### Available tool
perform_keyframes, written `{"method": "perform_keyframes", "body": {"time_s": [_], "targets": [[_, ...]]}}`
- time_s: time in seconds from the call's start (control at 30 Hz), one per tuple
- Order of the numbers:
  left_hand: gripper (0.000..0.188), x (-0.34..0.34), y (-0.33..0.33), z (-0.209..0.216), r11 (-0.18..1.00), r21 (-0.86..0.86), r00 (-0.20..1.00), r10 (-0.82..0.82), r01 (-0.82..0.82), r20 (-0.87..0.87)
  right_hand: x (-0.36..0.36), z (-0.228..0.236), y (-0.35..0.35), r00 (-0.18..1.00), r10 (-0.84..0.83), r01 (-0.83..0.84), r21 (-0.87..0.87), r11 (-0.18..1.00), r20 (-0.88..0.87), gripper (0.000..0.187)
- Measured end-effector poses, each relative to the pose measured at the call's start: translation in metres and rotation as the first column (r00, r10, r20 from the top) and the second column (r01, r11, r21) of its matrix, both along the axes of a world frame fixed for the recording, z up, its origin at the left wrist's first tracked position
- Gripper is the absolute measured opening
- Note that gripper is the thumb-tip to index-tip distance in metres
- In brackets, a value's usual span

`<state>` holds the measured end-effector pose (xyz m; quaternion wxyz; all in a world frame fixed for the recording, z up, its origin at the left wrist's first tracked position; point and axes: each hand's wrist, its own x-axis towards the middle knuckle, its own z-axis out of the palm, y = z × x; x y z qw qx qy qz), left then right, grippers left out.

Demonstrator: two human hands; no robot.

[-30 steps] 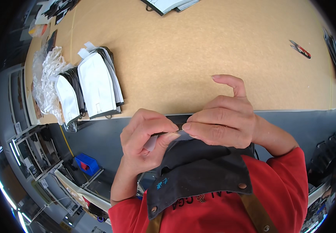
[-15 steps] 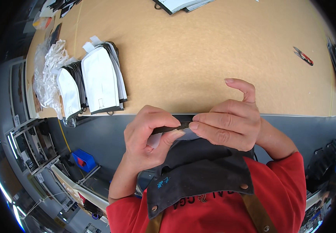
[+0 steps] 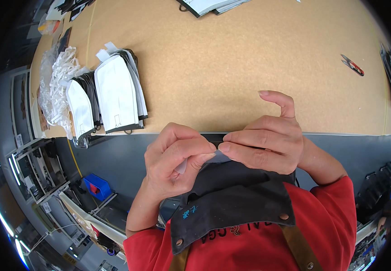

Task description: Assembling leather pouch components by applying adhesive tape and folding edges.

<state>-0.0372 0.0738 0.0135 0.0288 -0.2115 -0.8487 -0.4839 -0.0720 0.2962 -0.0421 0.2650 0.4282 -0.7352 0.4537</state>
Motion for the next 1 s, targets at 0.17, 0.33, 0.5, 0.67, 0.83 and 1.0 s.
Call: {"method": "perform_keyframes", "body": {"time_s": [0.17, 0.33, 0.5, 0.67, 0.83, 1.0], "targets": [[0.020, 0.000, 0.001, 0.000, 1.000, -0.002, 1.000, 0.005, -0.005, -0.002, -0.001, -0.002, 0.000, 0.999, -0.005, 0.006, 0.003, 1.000, -0.038, 0.019], [0.020, 0.000, 0.000, 0.000, 1.000, -0.003, 1.000, 0.009, -0.009, 0.003, -0.002, -0.003, 0.000, 0.997, -0.007, 0.008, 0.004, 1.000, -0.072, 0.020], [0.021, 0.002, 0.001, -0.002, 0.999, -0.032, 0.999, 0.031, -0.030, 0.025, 0.000, -0.004, 0.003, 0.997, -0.005, 0.010, 0.073, 0.997, -0.071, 0.023], [0.020, 0.004, -0.003, -0.003, 0.997, 0.020, 0.992, 0.072, -0.074, 0.104, -0.002, -0.007, 0.001, 0.991, 0.058, -0.060, 0.012, 0.998, 0.118, 0.020], [0.022, 0.005, -0.003, -0.006, 0.990, 0.073, 0.982, 0.112, -0.124, 0.153, 0.001, -0.008, 0.004, 0.976, 0.049, -0.053, 0.011, 0.999, 0.214, 0.023], [0.023, 0.004, 0.000, -0.006, 0.992, 0.069, 0.987, 0.098, -0.107, 0.128, 0.001, -0.013, 0.003, 0.996, 0.031, -0.032, 0.012, 0.999, 0.084, 0.024]]}}
